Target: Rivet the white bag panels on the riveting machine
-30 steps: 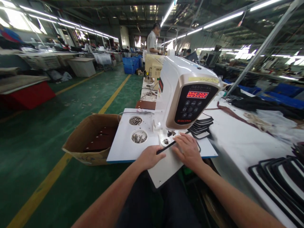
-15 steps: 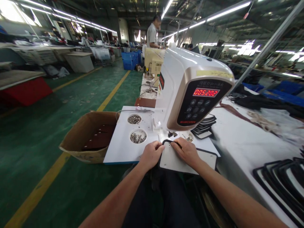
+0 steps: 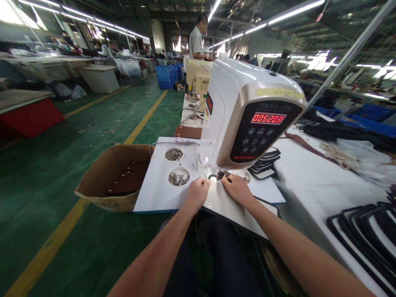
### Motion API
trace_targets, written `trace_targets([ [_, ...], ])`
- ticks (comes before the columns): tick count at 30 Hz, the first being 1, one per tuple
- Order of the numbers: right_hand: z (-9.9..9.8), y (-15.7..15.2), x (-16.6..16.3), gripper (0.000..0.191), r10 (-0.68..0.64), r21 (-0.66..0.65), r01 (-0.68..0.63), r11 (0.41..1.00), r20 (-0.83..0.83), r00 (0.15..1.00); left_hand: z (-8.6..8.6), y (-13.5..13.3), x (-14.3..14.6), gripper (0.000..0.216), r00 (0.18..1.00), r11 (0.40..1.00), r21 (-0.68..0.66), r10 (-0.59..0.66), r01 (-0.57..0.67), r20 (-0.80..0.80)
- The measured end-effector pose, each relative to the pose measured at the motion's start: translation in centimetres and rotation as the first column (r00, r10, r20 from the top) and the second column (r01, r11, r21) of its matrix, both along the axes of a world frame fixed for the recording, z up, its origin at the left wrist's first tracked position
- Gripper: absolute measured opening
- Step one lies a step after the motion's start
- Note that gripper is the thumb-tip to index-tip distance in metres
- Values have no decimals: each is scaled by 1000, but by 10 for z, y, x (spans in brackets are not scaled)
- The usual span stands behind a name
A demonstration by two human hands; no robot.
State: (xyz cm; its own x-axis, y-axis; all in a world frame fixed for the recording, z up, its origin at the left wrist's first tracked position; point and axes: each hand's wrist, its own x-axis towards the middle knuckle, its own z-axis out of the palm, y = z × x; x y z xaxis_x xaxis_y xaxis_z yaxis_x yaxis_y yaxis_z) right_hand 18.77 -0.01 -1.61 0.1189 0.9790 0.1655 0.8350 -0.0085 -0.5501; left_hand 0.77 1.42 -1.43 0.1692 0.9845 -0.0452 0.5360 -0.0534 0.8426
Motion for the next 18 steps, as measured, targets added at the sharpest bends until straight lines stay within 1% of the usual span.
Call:
trace_targets([
  [3,0,-4,-3,37,-51,-18,50,999,-83,995,4,-1,-2,33,1000,1000,-2,11,-11,-5],
  [5,0,-9,-7,41,-83,-8,83,997,-160,984,5,-9,-7,33,998,999,-14,39,-39,46],
  [7,-1,-16,-12,45,-107,3,111,994,-244,964,4,-23,-13,35,989,996,-43,78,-73,129],
  [9,-7,-29,-19,47,-150,-7,158,987,-355,923,0,-42,-21,40,970,992,-71,121,-108,209],
  [11,-16,-45,-25,47,-200,-48,202,978,-486,851,-5,-59,-27,44,961,988,-81,150,-134,232],
  [13,-26,-63,-26,42,-235,-104,216,971,-591,771,-8,-68,-30,45,975,988,-55,151,-144,161],
  [15,-31,-76,-21,37,-254,-137,216,967,-632,732,-8,-68,-29,42,992,993,-9,115,-114,45],
  [16,-31,-79,-17,39,-250,-123,223,967,-624,740,-6,-65,-27,41,997,997,10,80,-80,1],
  [17,-29,-80,-13,43,-236,-83,233,969,-596,768,-4,-60,-25,39,999,999,20,34,-34,-26],
  [18,-25,-78,-9,46,-206,-18,235,972,-546,812,-1,-55,-22,37,999,999,25,-21,22,-36],
])
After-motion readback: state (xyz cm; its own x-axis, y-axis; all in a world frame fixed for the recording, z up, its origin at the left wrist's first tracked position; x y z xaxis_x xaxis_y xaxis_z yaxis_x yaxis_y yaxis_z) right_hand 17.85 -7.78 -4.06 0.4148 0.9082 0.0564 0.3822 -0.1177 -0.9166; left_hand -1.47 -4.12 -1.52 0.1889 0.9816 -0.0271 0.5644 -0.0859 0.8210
